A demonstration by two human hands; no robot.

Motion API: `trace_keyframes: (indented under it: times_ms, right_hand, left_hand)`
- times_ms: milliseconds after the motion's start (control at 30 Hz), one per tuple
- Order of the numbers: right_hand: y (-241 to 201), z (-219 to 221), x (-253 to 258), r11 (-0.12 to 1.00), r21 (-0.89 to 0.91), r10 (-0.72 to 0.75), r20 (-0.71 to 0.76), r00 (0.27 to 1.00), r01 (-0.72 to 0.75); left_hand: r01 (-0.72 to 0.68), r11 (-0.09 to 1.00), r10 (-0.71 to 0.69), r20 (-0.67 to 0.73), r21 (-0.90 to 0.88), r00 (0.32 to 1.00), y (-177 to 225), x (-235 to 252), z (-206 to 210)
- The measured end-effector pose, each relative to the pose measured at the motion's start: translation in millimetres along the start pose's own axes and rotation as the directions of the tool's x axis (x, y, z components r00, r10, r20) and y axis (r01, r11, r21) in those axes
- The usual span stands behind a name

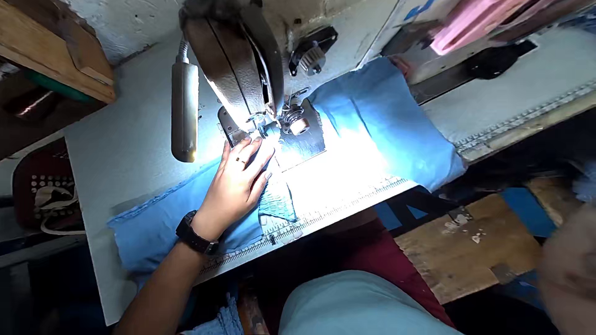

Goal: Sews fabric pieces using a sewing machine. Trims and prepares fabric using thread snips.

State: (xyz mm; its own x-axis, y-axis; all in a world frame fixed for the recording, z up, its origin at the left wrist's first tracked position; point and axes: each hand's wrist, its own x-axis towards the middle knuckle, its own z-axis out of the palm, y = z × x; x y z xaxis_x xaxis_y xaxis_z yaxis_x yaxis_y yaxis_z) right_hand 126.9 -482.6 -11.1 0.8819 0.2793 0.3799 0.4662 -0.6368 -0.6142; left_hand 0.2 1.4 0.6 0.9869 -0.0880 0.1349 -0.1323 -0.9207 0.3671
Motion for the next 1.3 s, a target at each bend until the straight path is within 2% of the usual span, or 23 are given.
trace_keyframes:
  times_ms: [33,67,100,133,200,300,367,500,633,800,933,1033,1100,1300]
  right_hand:
    - [-48.0,15.9,38.6,0.965,0.117,-0.254,0.210,0.944,0.233]
    - [-103.3,44.5,76.6,0.896,0.213,-0.440,0.318,0.840,0.389]
    - [-144.1,77.6,97.9,0.818,0.279,-0.574,0.358,0.736,0.503]
    - [-164.4,110.9,104.8,0.743,0.304,-0.669,0.351,0.655,0.596]
    - [-172.5,157.0,104.7,0.696,0.286,-0.712,0.395,0.581,0.659]
    - [-173.8,181.1,108.0,0.704,0.183,-0.652,0.547,0.524,0.686]
    - [-171.9,185.8,110.5,0.700,0.179,-0.648,0.565,0.511,0.691]
    - [-167.5,186.5,106.7,0.736,0.241,-0.653,0.499,0.570,0.633]
    - [-170.3,187.3,102.9,0.701,0.201,-0.680,0.479,0.556,0.684]
    - [-172.4,190.8,98.8,0.681,0.106,-0.650,0.543,0.532,0.724]
    - [-174.3,186.6,97.8,0.638,0.077,-0.676,0.533,0.509,0.766]
    - [-172.9,188.7,102.1,0.651,0.133,-0.692,0.508,0.513,0.747]
    - [-172.9,188.0,106.0,0.682,0.163,-0.666,0.542,0.513,0.713]
    - [-178.9,183.0,109.7,0.664,0.143,-0.640,0.616,0.459,0.734]
  left_hand:
    - [-0.008,1.000,0.008,0.002,-0.005,1.000,-0.8,-0.1,-0.6]
    - [-0.020,1.000,0.020,-0.004,-0.007,1.000,-1.4,-0.1,-0.8]
    - [-0.031,1.000,0.031,-0.010,-0.002,0.999,-1.6,-0.1,-0.9]
    - [-0.038,0.999,0.038,-0.016,0.009,0.999,-1.2,-0.1,-0.9]
    - [-0.041,0.999,0.041,-0.020,0.027,0.999,-0.6,0.6,-1.4]
    - [-0.084,0.996,0.087,-0.085,0.032,0.993,1.8,-1.4,-0.7]
    - [-0.118,0.992,0.123,-0.137,0.040,0.983,2.9,-2.0,-0.6]
    - [-0.118,0.993,0.117,-0.213,0.008,0.970,5.1,0.6,-2.4]
    - [-0.131,0.989,0.143,-0.224,0.068,0.964,4.4,2.6,-3.0]
    - [-0.125,0.990,0.135,-0.164,0.069,0.977,13.7,1.5,-8.1]
    - [-0.181,0.980,0.187,-0.075,0.082,0.979,22.8,-7.7,-2.2]
    - [-0.154,0.986,0.158,-0.065,0.059,0.985,12.7,-12.2,-2.3]
    - [-0.110,0.992,0.113,-0.036,0.060,0.993,10.3,-12.9,-4.2]
    - [-0.118,0.985,0.110,0.072,0.126,0.991,4.1,-14.2,-11.1]
